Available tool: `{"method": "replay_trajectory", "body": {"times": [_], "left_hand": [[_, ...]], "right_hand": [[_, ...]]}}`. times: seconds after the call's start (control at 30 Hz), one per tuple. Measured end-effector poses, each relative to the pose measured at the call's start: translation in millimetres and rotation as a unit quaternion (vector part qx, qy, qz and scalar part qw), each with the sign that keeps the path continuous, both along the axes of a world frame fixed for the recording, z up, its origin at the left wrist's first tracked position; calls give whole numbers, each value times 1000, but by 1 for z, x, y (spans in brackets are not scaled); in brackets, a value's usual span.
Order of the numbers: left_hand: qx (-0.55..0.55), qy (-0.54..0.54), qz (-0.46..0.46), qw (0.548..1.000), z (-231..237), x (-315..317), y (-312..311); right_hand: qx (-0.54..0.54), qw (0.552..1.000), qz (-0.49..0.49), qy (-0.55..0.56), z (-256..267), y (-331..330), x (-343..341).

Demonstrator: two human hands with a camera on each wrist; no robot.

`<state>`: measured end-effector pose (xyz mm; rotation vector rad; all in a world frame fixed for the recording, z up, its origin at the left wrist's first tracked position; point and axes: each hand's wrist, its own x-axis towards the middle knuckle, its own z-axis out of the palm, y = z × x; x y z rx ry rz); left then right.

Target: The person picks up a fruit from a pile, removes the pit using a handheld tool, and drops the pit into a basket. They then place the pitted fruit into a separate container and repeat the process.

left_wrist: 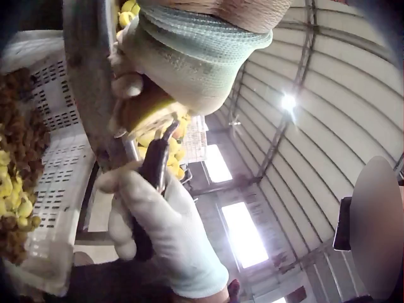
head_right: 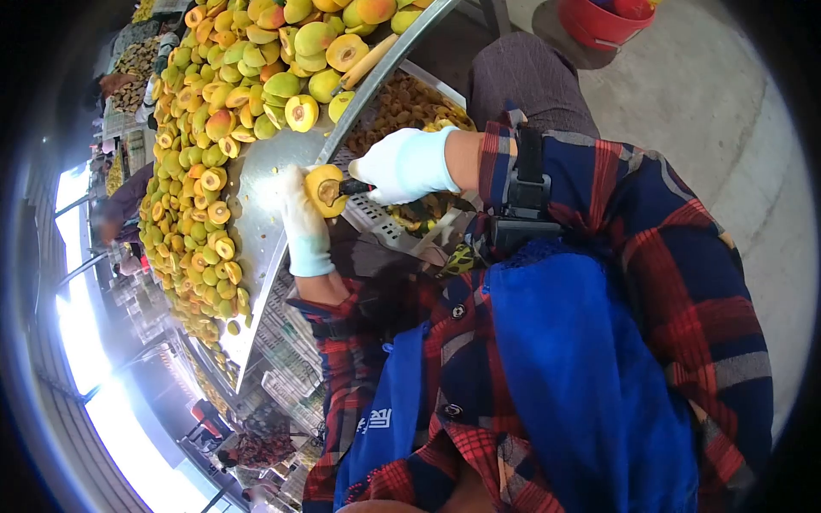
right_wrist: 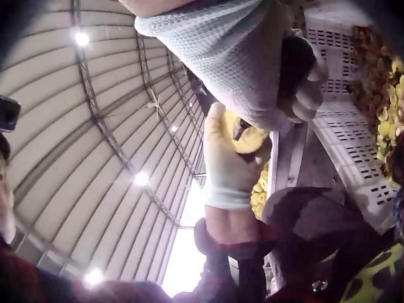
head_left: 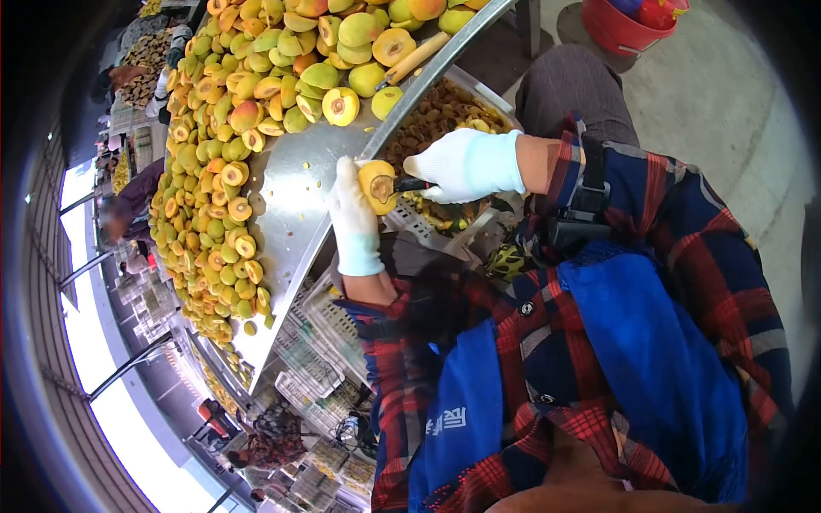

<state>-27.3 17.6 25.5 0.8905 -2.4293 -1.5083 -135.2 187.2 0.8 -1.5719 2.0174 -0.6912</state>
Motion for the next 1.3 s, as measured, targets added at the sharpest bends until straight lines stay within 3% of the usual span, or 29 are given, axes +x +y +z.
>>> {"method": "replay_trajectory", "body": {"times": [0.07, 0.13, 0.17, 0.2, 0.27, 0.3, 0.33, 0.4, 0.47, 0.5, 0.53, 0.57, 0.6, 0.67, 0.7, 0.73, 0.8, 0.83, 0.87, 0.93, 1.0, 1.03, 1.07, 1.1, 1.13, 1.2, 1.23, 1.27, 1.3], "left_hand": [[90, -29, -29, 995, 5, 2, -17], [256, -81, -97, 958, 13, 1, -29], [284, 9, -87, 955, 13, 7, -22], [281, 11, -89, 956, 10, 7, -13], [224, 202, 50, 952, 1, 6, 13], [153, 278, 93, 944, -9, -5, 27], [14, 306, 28, 951, -13, -4, 26], [-5, 306, 105, 946, -25, 0, 30], [-43, 321, 110, 940, -19, -3, 29], [-84, 338, 110, 931, -18, -4, 25], [-83, 337, 113, 931, -17, -2, 22], [23, 301, 94, 949, -17, 1, 18], [128, 262, 73, 954, -16, 1, 15], [121, 230, 66, 963, -18, 3, 13], [159, 238, 37, 958, -19, 4, 12], [197, 245, 8, 949, -20, 5, 11], [196, 269, 21, 943, -15, -1, 18], [272, 274, 47, 921, -7, -3, 23], [346, 277, 71, 894, -1, -4, 25], [401, 292, 69, 866, -6, -5, 19], [423, 256, 150, 856, -6, -4, 11], [406, 248, 184, 860, 2, 2, 11], [354, 264, 163, 882, 2, 13, -4], [253, 270, 171, 913, 3, 27, -14], [149, 272, 174, 934, 9, 41, -21], [-41, 186, 240, 952, 22, 78, -46], [-245, 55, 235, 939, 17, 108, -76], [-436, -76, 218, 870, 11, 127, -101], [-437, -74, 216, 870, 13, 126, -105]], "right_hand": [[1, 1000, 19, -13, 3, 2, -1], [55, 957, 20, -285, 17, 4, -3], [81, 898, -24, -432, 17, 3, 0], [56, 855, -44, -514, 14, 0, 2], [-7, 734, -13, -679, 5, -5, 5], [-24, 728, -20, -685, 9, -5, 9], [-39, 720, -28, -692, 13, -3, 16], [-11, 721, -53, -691, 18, -2, 24], [9, 773, -9, -634, 18, -1, 19], [11, 773, -9, -635, 14, -3, 16], [30, 814, 10, -580, 11, -7, 13], [49, 851, 31, -522, 10, -9, 13], [49, 851, 32, -522, 10, -7, 12], [60, 857, 52, -510, 17, -1, 8], [54, 796, 95, -595, 17, 4, 7], [54, 796, 93, -596, 11, 4, 10], [24, 555, 191, -809, -8, -2, 19], [9, 594, 192, -781, -6, -3, 22], [11, 596, 195, -779, -4, -4, 22], [-12, 825, 126, -551, 0, -5, 23], [-39, 857, 108, -503, -2, -3, 24], [39, 895, 74, -438, -1, -2, 24], [117, 921, 38, -369, 0, 0, 23], [120, 981, 48, -142, 1, 5, 19], [166, 985, 11, -34, -18, 7, 20], [195, 980, -34, 32, -28, 14, 13], [181, 982, -56, -1, -17, 16, 10], [180, 982, -60, -1, -15, 16, 10], [140, 986, -86, -20, -13, 16, 10]]}}
